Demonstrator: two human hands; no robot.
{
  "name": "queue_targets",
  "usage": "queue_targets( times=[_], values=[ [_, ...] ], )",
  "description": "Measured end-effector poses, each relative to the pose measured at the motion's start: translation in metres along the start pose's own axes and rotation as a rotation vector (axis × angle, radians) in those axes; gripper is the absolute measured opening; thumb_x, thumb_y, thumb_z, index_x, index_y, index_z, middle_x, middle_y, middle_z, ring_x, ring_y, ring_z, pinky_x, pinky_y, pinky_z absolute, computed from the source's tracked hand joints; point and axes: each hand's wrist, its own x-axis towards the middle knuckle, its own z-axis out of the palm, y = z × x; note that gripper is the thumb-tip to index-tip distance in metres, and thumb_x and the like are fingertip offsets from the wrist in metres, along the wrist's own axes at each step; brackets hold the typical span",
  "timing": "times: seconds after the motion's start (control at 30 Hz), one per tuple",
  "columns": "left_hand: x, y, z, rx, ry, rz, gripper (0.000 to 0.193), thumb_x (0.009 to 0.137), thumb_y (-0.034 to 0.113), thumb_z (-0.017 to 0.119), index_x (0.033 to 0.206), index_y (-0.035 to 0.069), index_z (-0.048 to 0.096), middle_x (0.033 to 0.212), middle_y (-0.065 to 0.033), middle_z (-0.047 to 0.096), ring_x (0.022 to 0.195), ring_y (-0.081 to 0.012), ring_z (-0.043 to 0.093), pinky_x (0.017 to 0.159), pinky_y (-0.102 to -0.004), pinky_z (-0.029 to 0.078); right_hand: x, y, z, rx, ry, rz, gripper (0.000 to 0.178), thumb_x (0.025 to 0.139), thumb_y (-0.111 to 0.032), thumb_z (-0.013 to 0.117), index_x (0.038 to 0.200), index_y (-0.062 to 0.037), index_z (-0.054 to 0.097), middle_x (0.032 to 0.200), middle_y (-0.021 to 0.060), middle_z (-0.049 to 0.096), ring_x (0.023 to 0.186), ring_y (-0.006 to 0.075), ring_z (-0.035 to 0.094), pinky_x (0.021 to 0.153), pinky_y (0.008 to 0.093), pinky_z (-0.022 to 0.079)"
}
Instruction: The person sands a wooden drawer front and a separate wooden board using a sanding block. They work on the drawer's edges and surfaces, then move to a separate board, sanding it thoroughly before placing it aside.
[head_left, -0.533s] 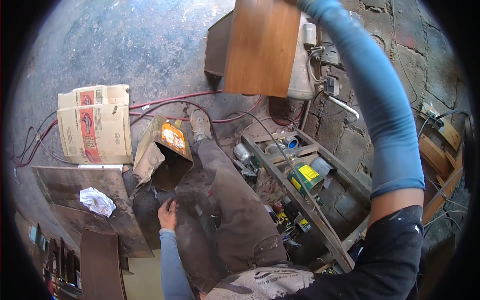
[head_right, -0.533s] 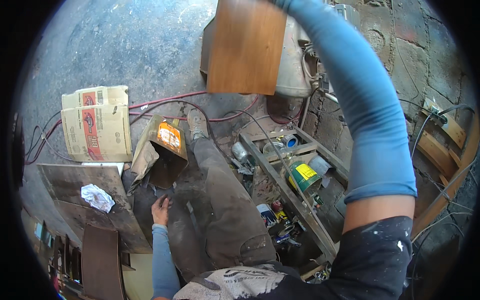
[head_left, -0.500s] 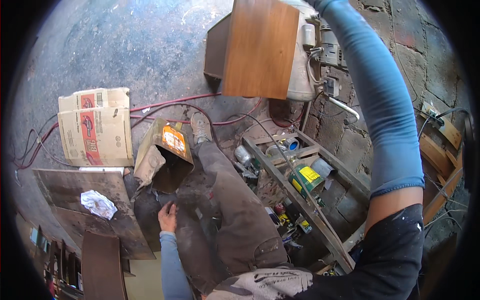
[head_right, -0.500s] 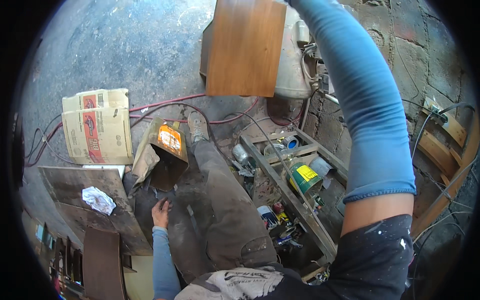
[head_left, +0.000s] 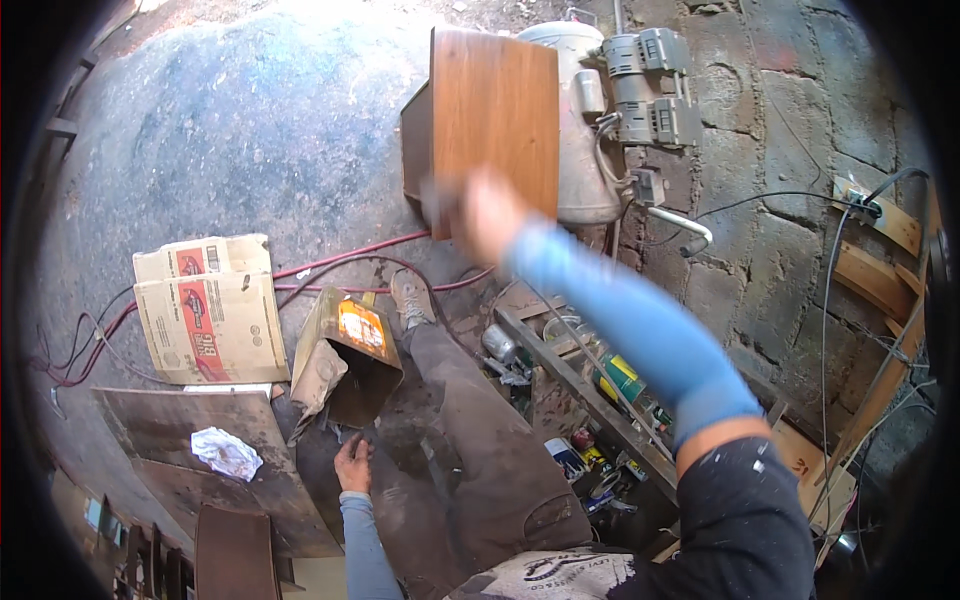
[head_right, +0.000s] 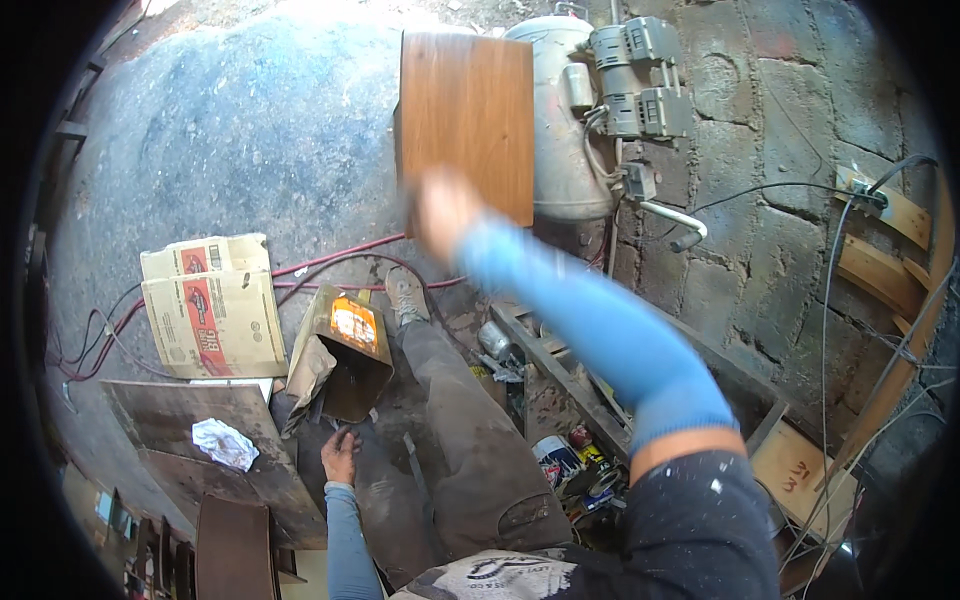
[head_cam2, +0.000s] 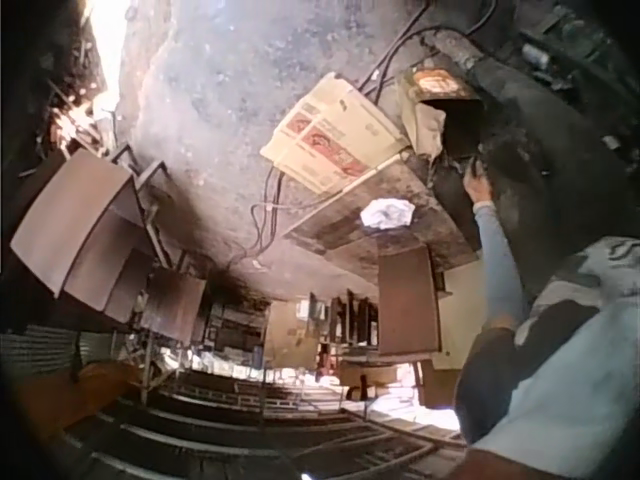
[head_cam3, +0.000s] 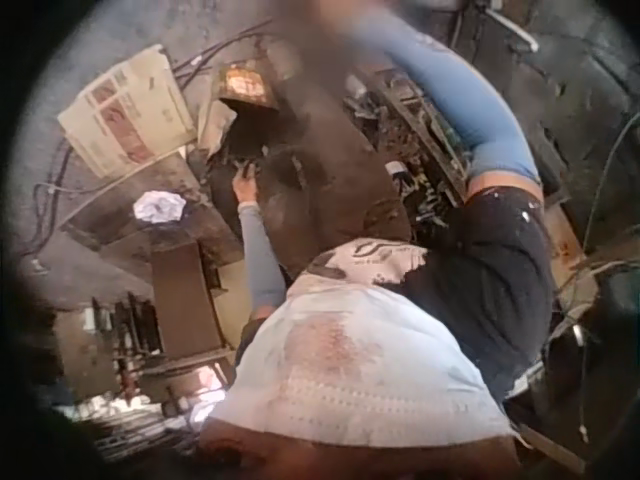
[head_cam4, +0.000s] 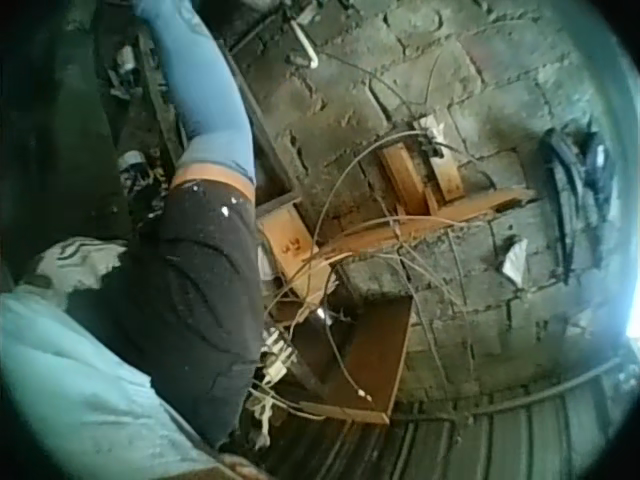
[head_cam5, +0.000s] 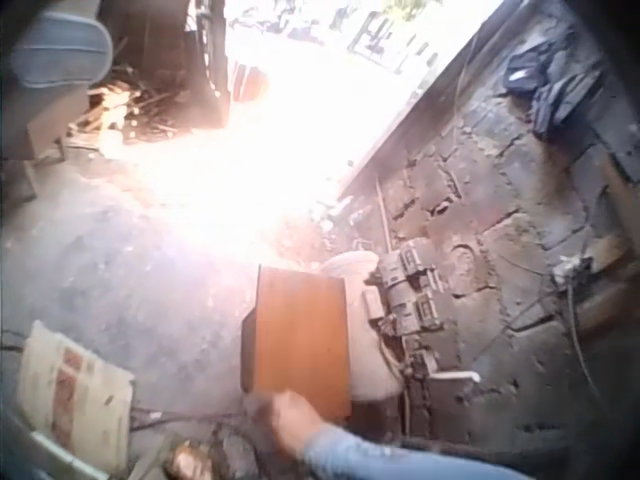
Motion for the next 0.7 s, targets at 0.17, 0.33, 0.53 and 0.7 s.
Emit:
queue_targets(
  times=[0.17,0.33,0.53,0.7],
  values=[
    [-0.005,-0.013,-0.013,0.053,-0.041,0.000,0.042,0.094,0.016,0.061,0.125,-0.012,0.054,0.106,-0.0207,0.068,0.085,-0.0245,0.069,0.074,-0.0324,0.057,-0.064,-0.026,-0.080,0.356,-0.354,0.336,0.029,0.080,-0.023,0.070,0.101,-0.0030,0.073,0.100,0.0189,0.070,0.096,0.0314,0.066,0.092,0.0424,0.049],
    [0.000,-0.003,-0.027,0.089,-0.001,-0.072,0.035,0.094,0.010,0.059,0.122,-0.010,0.057,0.102,-0.0161,0.068,0.081,-0.0189,0.068,0.070,-0.0274,0.054,0.100,0.139,-0.164,-0.441,-0.061,0.317,0.021,0.087,-0.043,0.069,0.101,-0.0297,0.076,0.098,-0.0025,0.075,0.087,0.0143,0.070,0.076,0.0288,0.056],
    [0.015,0.021,-0.027,0.073,0.015,0.044,0.034,0.095,0.011,0.059,0.122,-0.009,0.057,0.099,-0.0141,0.068,0.079,-0.0169,0.066,0.070,-0.0271,0.054,0.141,0.233,-0.156,-0.813,-0.060,-0.068,0.043,0.088,-0.051,0.059,0.091,-0.0119,0.077,0.098,0.0101,0.073,0.097,0.0257,0.068,0.092,0.0337,0.050],
    [-0.008,-0.010,-0.031,0.106,0.037,-0.004,0.037,0.095,0.014,0.059,0.125,-0.009,0.055,0.104,-0.0166,0.068,0.080,-0.0199,0.068,0.071,-0.0288,0.056,-0.026,0.095,-0.070,0.061,-0.082,0.515,0.034,0.085,-0.037,0.070,0.090,-0.0038,0.074,0.083,0.0199,0.071,0.078,0.0292,0.070,0.079,0.0404,0.056]
  ],
)
